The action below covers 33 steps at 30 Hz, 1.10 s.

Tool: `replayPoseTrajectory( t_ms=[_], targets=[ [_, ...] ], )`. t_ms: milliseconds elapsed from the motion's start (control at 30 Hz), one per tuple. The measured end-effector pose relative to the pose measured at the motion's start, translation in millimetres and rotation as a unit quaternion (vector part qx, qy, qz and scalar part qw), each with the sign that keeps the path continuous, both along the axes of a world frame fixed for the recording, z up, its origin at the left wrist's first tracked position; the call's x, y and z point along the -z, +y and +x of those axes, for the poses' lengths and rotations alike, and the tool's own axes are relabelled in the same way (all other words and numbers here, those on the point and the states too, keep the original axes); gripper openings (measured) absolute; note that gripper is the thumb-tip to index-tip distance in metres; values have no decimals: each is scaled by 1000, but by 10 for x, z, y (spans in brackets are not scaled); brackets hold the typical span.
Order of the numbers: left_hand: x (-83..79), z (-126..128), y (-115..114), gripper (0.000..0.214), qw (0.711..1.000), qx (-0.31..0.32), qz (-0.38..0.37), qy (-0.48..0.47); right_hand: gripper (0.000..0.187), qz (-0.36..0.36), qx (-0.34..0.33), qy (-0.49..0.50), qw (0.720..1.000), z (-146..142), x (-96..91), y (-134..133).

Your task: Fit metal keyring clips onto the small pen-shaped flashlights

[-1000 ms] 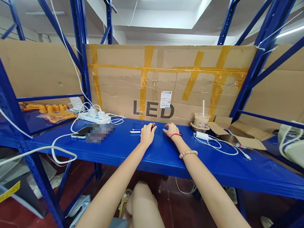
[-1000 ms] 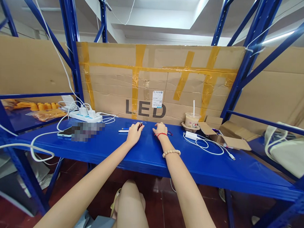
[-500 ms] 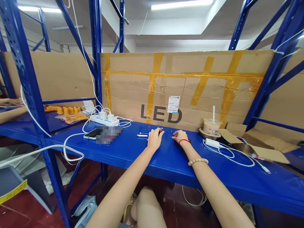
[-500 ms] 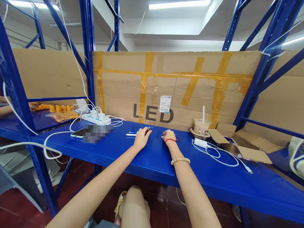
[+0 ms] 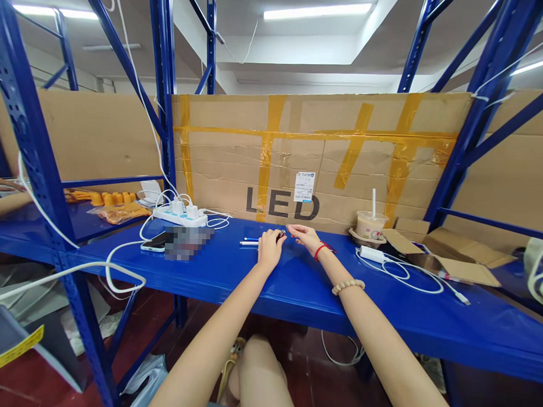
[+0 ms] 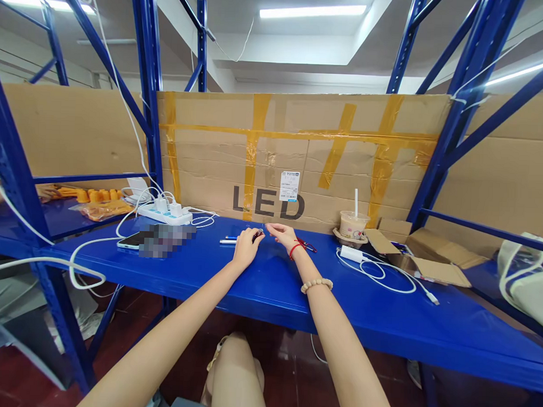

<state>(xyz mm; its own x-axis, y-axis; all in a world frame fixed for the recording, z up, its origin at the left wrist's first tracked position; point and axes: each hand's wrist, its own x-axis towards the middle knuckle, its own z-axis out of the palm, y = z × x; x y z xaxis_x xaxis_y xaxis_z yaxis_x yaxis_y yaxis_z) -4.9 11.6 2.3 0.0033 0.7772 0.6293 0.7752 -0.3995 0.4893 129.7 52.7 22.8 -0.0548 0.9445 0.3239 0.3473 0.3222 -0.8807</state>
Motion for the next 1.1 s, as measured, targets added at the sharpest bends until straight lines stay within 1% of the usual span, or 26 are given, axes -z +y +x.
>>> replayPoseTrajectory(
  t_ms=[100, 200, 333, 500, 567, 633, 700, 767, 833, 900, 967, 1033, 1100],
  targets=[
    [-5, 0, -6, 15, 1000, -12, -7, 6, 39, -11, -68, 48, 996, -71, -36, -71],
    [-16, 2, -21, 15, 1000, -11, -13, 3, 41, -20, -103, 80, 991, -83, -50, -102],
    [-26, 3, -40, 16, 1000, -8, -14, 3, 39, -26, -114, 96, 988, -73, -47, -94],
    [-18, 5, -44, 16, 1000, -12, -17, 10, 39, -25, -106, 80, 991, -88, -27, -90],
    [-14, 7, -40, 17, 1000, -11, -18, 14, 41, -16, -91, 67, 994, -94, -27, -83],
    [-12, 8, -37, 17, 1000, -12, -18, 15, 43, 1, -57, 54, 997, -79, -36, -54],
    [-14, 10, -36, 18, 1000, -14, -17, 12, 44, 20, 3, 42, 999, -24, -49, -2],
    [-19, 11, -36, 18, 1000, -14, -19, 5, 46, 36, 80, 22, 996, 74, -52, 60],
    [-24, 10, -38, 18, 1000, -12, -20, 1, 47, 38, 154, -19, 987, 196, -29, 111],
    [-28, 9, -39, 17, 1000, -8, -22, 0, 43, 35, 208, -81, 974, 308, 20, 136],
    [-28, 9, -39, 15, 1000, -6, -23, -1, 36, 33, 226, -156, 961, 379, 85, 141],
    [-27, 10, -39, 15, 1000, -5, -22, -4, 32, 34, 208, -236, 949, 400, 152, 142],
    [-27, 12, -41, 14, 1000, -3, -19, -4, 34, 31, 179, -309, 934, 376, 209, 154]
  ],
)
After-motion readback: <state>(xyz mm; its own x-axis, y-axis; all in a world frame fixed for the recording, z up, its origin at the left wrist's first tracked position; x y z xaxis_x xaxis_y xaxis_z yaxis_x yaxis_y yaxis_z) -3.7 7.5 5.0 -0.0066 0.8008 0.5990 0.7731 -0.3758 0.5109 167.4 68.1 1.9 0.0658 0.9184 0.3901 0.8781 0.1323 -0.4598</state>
